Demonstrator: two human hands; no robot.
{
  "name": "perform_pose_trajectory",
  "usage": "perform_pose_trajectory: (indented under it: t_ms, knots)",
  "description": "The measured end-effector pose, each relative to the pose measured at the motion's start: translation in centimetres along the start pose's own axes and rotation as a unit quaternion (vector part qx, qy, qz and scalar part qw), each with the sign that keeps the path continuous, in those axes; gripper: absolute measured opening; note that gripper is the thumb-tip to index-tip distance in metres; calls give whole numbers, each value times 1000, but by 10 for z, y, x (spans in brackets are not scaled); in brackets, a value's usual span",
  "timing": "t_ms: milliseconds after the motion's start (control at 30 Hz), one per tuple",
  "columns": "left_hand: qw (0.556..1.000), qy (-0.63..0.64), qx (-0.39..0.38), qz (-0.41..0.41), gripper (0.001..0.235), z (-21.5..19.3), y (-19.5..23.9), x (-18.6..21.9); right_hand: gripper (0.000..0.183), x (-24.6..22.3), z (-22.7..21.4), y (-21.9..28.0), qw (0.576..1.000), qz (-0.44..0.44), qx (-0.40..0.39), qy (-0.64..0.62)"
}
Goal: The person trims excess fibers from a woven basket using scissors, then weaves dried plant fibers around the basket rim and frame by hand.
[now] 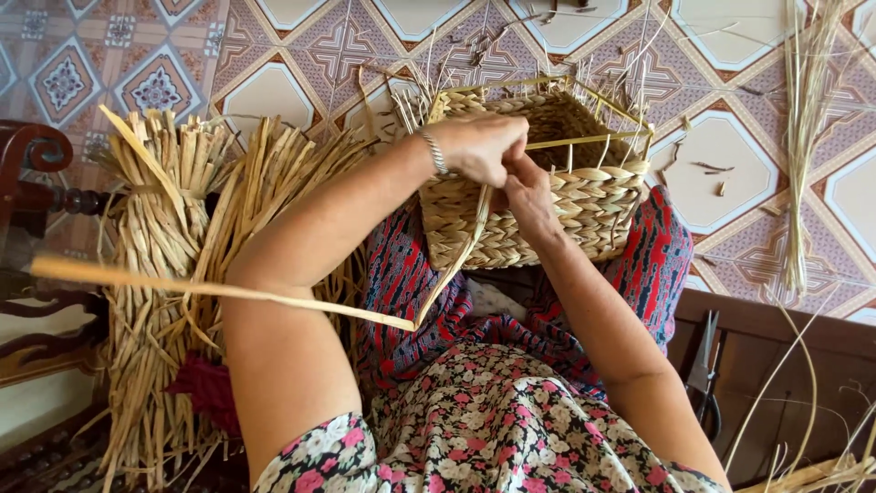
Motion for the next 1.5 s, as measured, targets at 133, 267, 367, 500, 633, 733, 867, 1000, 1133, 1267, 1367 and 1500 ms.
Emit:
perform_pose_trajectory:
  t_ms: [133, 267, 367, 500, 633, 733, 867, 1000, 1133, 1267, 1367, 1500]
  knots:
    - [996, 48, 37, 65, 34, -15, 3, -16, 44, 4, 6, -1, 999, -13, -22, -31]
    - [987, -72, 124, 69, 17, -15, 35, 2, 35, 17, 10, 6, 996, -78, -30, 10]
    - [918, -271, 261, 120, 17, 11, 59, 13, 30, 11, 8, 1, 993, -108, -8, 52]
    - [799, -155, 456, 359, 12, 65, 115, -2, 32, 11, 8, 10, 989, -137, 5, 55]
    - [870, -304, 377, 95, 13, 129, 110, -50, 33, -4, 14, 22, 989, -118, 38, 86]
    - [891, -268, 362, 63, 24, 133, 115, -69, 36, -17, 9, 31, 924, -256, 134, 251]
    - [928, -10, 356, 106, 24, 145, 110, -83, 45, -52, 6, 41, 782, -410, 149, 445]
    - [859, 167, 421, 237, 15, 139, 117, -87, 47, -72, 0, 22, 743, -482, 26, 464]
    - [846, 206, 460, 174, 14, 155, 102, -103, 38, -87, 0, 12, 762, -464, -32, 452]
    - [828, 38, 545, 128, 21, 131, 114, -71, 18, -76, -9, -5, 843, -348, -69, 405]
    - [760, -24, 612, 216, 44, 99, 132, -43, 17, -81, -12, -9, 870, -294, -88, 386]
    - [769, 208, 544, 264, 28, 103, 75, -70, 18, -88, -11, -7, 858, -293, -105, 409]
Point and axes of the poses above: each hand's wrist, its own y-axis away from the middle knuckle, its own z-axis out of the palm, x = y × z, the point moved 3 cm from there along -y, towards the middle knuckle, and after that the axes turned 7 degrees about y, right-handed, at the moved point
